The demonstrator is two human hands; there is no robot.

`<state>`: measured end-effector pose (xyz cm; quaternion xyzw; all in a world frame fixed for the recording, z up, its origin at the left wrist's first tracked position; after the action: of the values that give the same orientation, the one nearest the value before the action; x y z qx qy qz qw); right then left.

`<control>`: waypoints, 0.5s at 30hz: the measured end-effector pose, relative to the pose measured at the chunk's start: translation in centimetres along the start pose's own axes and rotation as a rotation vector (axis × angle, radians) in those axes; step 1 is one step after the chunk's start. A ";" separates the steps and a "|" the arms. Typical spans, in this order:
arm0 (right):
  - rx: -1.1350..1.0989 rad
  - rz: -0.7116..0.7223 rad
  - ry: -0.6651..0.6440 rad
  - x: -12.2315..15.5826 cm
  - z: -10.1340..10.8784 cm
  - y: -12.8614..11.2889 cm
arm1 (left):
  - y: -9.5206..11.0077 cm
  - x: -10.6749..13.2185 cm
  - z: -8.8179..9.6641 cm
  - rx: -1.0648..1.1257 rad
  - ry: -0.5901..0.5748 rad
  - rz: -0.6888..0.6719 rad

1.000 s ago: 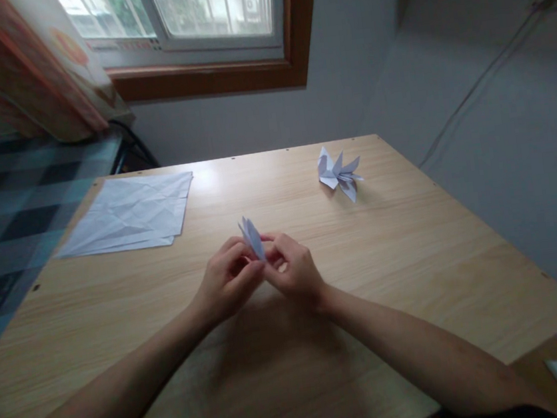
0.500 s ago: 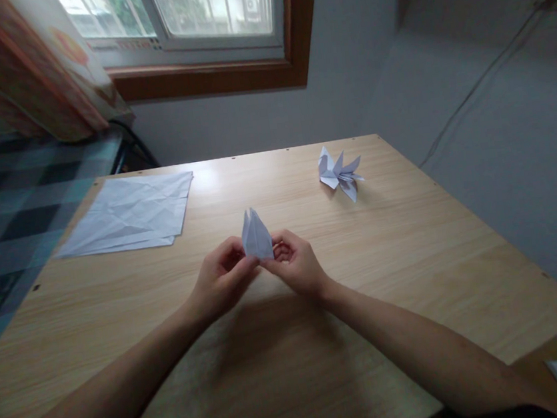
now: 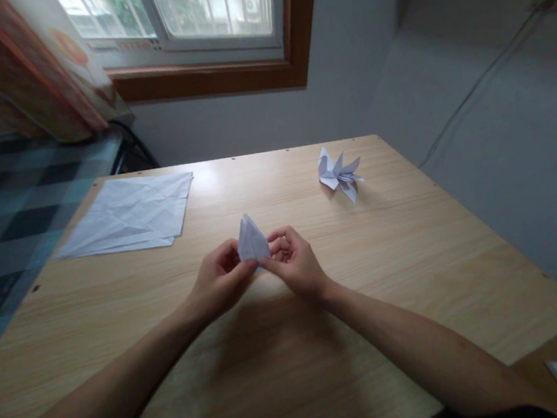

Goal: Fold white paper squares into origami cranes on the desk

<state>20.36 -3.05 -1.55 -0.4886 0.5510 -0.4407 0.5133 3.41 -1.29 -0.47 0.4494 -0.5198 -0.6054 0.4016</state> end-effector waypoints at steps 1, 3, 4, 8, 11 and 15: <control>0.000 0.006 -0.010 0.1 0.0 0.0 | 0.0 0.0 0.0 -0.036 -0.017 -0.018; 0.003 0.030 0.000 0.1 -0.1 0.0 | 0.2 0.1 0.0 -0.083 -0.048 -0.053; 0.006 0.045 0.013 0.2 -0.1 0.0 | 0.2 0.1 0.0 -0.099 -0.063 -0.064; 0.048 0.062 0.028 0.3 0.0 0.0 | 0.4 0.2 0.0 -0.126 -0.103 -0.081; 0.061 0.065 0.015 0.3 0.1 0.0 | 0.3 0.2 0.0 -0.116 -0.126 -0.101; 0.036 0.069 -0.008 0.3 0.1 0.1 | 0.1 0.2 -0.1 -0.134 -0.142 -0.100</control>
<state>20.46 -3.32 -1.70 -0.4616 0.5574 -0.4307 0.5391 3.40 -1.51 -0.41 0.4027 -0.4824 -0.6884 0.3623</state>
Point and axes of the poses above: each hand's wrist, its own x-axis away from the middle knuckle, its own z-axis out of the back of the hand, y = z × x, the point moved 1 cm from there along -x, towards the middle knuckle, and after that the axes turned 4 degrees about y, right-handed, at the moved point
